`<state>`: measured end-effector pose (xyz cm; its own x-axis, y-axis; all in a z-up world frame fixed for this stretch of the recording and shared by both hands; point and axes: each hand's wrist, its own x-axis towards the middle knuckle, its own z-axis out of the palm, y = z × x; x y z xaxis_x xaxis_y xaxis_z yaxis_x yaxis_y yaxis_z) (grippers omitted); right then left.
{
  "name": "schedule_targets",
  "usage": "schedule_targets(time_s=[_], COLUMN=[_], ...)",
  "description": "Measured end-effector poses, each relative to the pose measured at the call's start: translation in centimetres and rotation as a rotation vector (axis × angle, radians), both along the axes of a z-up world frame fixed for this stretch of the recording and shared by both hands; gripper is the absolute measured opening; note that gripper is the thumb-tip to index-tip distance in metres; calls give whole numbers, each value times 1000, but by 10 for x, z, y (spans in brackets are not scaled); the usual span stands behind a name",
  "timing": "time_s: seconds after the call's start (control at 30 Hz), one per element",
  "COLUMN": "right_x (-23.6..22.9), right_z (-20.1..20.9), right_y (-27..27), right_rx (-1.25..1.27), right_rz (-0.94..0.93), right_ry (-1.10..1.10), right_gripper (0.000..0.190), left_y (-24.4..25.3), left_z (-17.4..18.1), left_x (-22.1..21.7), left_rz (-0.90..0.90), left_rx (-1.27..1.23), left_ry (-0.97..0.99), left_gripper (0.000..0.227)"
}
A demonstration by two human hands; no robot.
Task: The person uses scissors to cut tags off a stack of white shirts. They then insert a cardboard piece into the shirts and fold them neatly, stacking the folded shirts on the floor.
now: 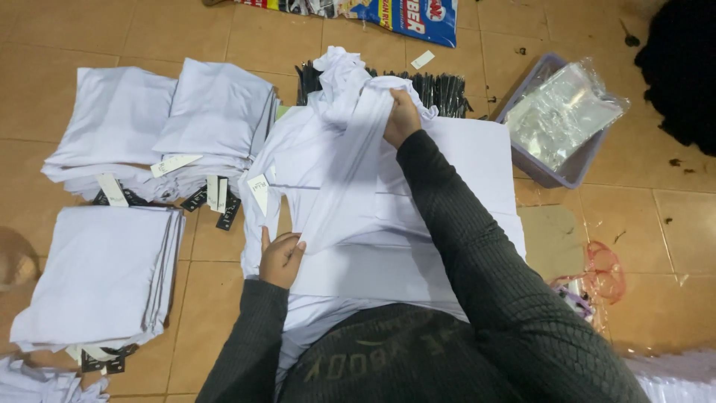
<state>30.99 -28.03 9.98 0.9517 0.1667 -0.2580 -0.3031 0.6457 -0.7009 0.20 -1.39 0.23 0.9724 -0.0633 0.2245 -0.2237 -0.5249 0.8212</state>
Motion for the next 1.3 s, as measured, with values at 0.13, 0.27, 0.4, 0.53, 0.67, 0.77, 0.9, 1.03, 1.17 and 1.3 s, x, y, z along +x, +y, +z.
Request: schedule_targets(time_s=[0.13,0.27,0.4,0.53,0.67,0.77,0.9,1.03,1.17,1.3], right_x=[-9,-60,-154,-235,-272,-309,-315,-276,-250,-254], right_z=[40,127,179,204,187,182,102,-14,-114,-84], right_y=[-30,-65,-123,-181,-240,-285,-333,-348,-379,-375], right_rx=[145,-129,-355,-680,-391,-177,-1458,-1513,-1412,-1313], right_rz=[-61,-78,-138,-102,453,857,102,-59,-4,-56], right_ry=[-108,-413,-626,-1146,-1311,-1366,-403,27,200,164], right_gripper=[24,27,65,40,33,42,31,29,51,50], left_y=[1,2,2,7,15,13,16,14,8,5], left_z=[-5,-22,-5,1,-2,5,4,8,18,21], left_x=[-1,1,-4,-4,-2,2,0,-4,-8,-9], left_rz=[1,-9,-32,-108,-192,-217,-267,-191,-142,-121], left_rx=[12,95,180,120,157,94,136,109,97,100], left_ry=[9,-8,69,13,31,-18,-28,28,17,20], left_gripper=[41,32,40,19,28,30,33,31,35,38])
